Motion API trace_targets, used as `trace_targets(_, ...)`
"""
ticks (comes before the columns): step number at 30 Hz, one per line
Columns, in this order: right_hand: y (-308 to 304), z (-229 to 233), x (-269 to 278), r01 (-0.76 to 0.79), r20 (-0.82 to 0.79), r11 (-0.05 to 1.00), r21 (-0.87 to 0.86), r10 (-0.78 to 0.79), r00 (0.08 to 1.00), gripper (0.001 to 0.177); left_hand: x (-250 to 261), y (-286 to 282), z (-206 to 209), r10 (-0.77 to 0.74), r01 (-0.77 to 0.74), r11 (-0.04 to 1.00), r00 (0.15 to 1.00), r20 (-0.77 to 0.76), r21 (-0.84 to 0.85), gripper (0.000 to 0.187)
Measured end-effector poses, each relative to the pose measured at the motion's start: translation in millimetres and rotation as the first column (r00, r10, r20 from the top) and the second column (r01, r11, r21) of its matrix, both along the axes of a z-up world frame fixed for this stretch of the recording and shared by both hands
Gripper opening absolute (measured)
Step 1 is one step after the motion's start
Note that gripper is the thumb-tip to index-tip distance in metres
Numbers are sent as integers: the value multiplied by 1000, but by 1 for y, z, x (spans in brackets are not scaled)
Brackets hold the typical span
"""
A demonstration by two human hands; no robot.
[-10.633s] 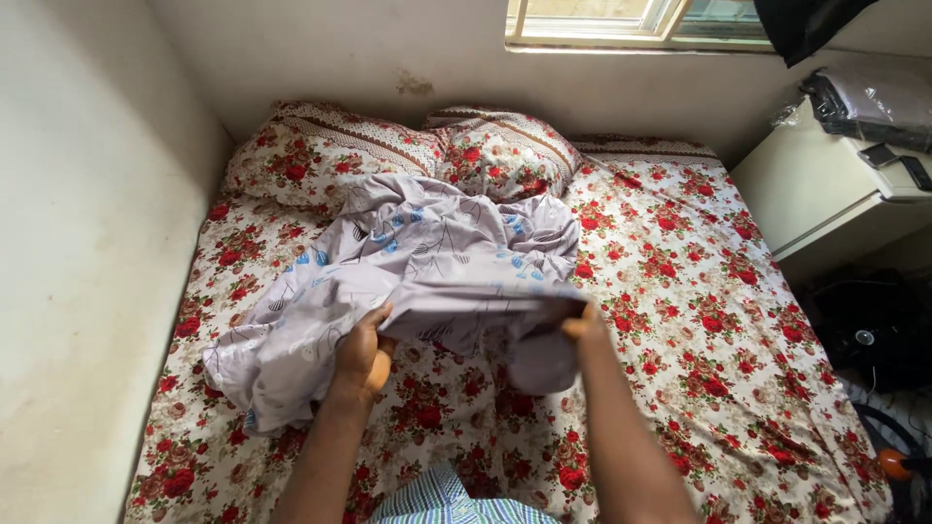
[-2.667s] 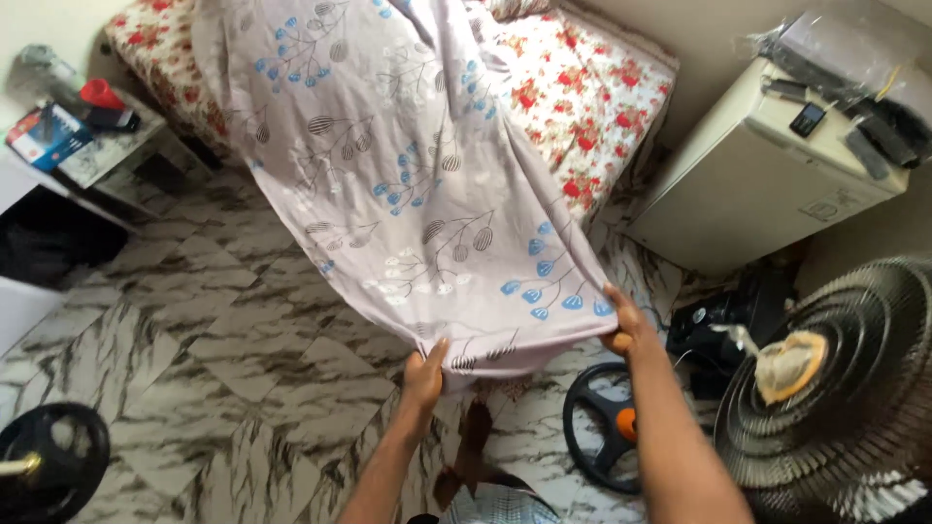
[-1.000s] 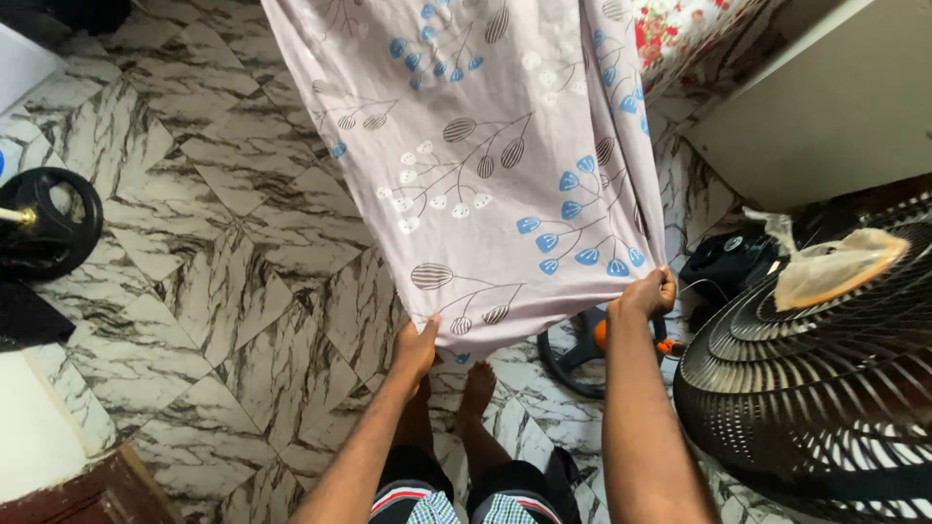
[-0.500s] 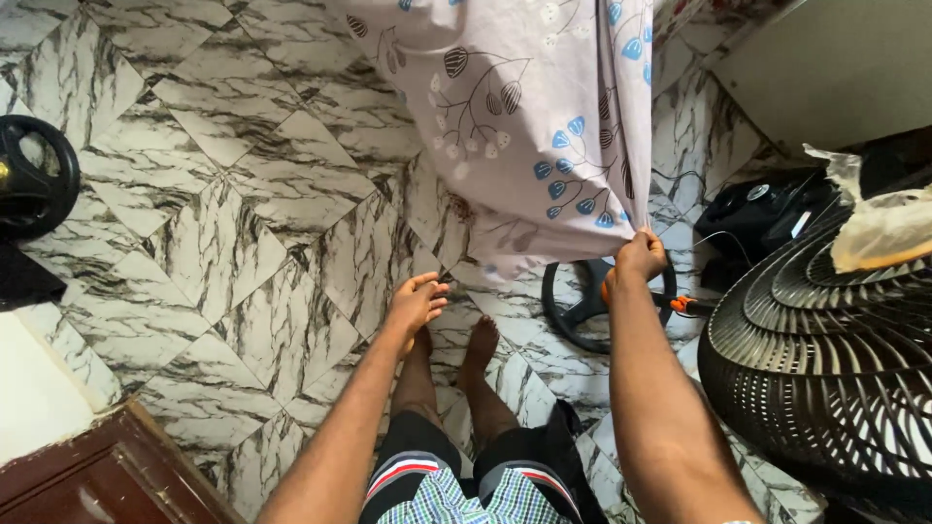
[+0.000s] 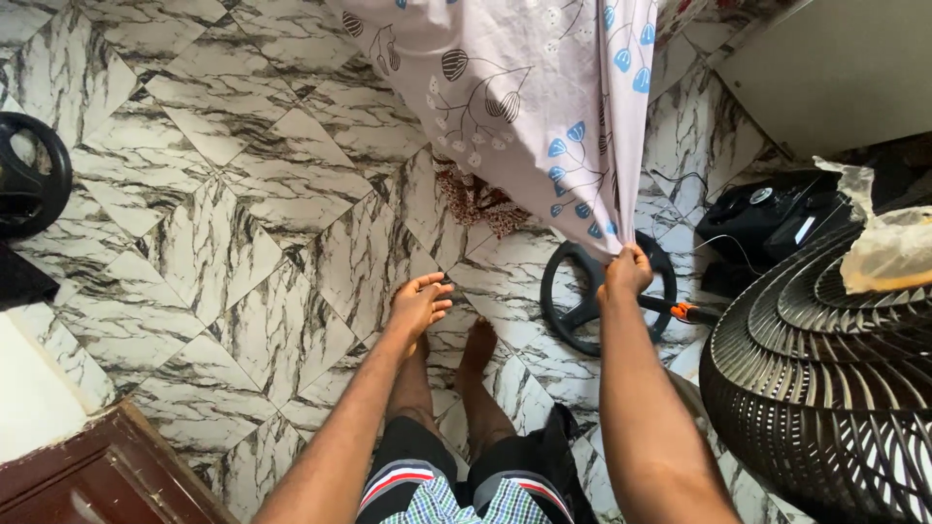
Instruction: The person spreads a bedsheet over a mattress, tucks the edges under the mattress on different sides, and smooths out the fabric by hand.
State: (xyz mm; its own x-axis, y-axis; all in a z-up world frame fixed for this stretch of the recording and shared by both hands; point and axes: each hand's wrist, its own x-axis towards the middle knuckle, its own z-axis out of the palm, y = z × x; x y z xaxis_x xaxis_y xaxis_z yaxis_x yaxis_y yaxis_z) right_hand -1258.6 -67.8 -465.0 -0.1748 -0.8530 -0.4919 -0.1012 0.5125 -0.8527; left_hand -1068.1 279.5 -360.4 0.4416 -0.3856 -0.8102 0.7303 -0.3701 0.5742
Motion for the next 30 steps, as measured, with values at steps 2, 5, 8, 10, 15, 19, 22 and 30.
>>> trace_targets(2, 8, 5, -1, -6, -13, 1000, 11, 6, 1000, 14, 2, -4, 0, 4, -4, 1000, 1000, 7, 0, 38)
trace_targets(5, 13, 10, -3, -46, 51, 998, -40, 48, 998, 16, 11, -15, -1, -22, 22, 999, 1000, 18, 35, 36)
trace_targets(8, 9, 1, -3, 23, 87, 998, -64, -18, 996, 17, 28, -30, -10, -78, 74, 996, 994, 79, 51, 35)
trace_targets(10, 4, -12, -5, 48, 128, 995, -85, -37, 991, 16, 47, -41, -19, -111, 103, 992, 987, 116, 68, 35)
trace_targets(15, 4, -53, -17, -134, -82, 954, -269, 116, 990, 17, 93, -68, -27, -131, 122, 990, 977, 168, 65, 34)
trace_targets(19, 24, -35, 4, -248, -49, 958, -141, 244, 969, 19, 118, -75, -19, -218, 198, 975, 935, 280, 99, 33)
trace_targets(22, 40, -6, 41, -329, 4, 939, -97, 331, 944, 18, 145, -81, -16, -269, 239, 963, 901, 342, 128, 32)
trace_targets(30, 46, 43, 170, -596, -134, 760, -259, 583, 801, 22, 245, -103, -48, -252, 278, 960, 792, 556, 40, 27)
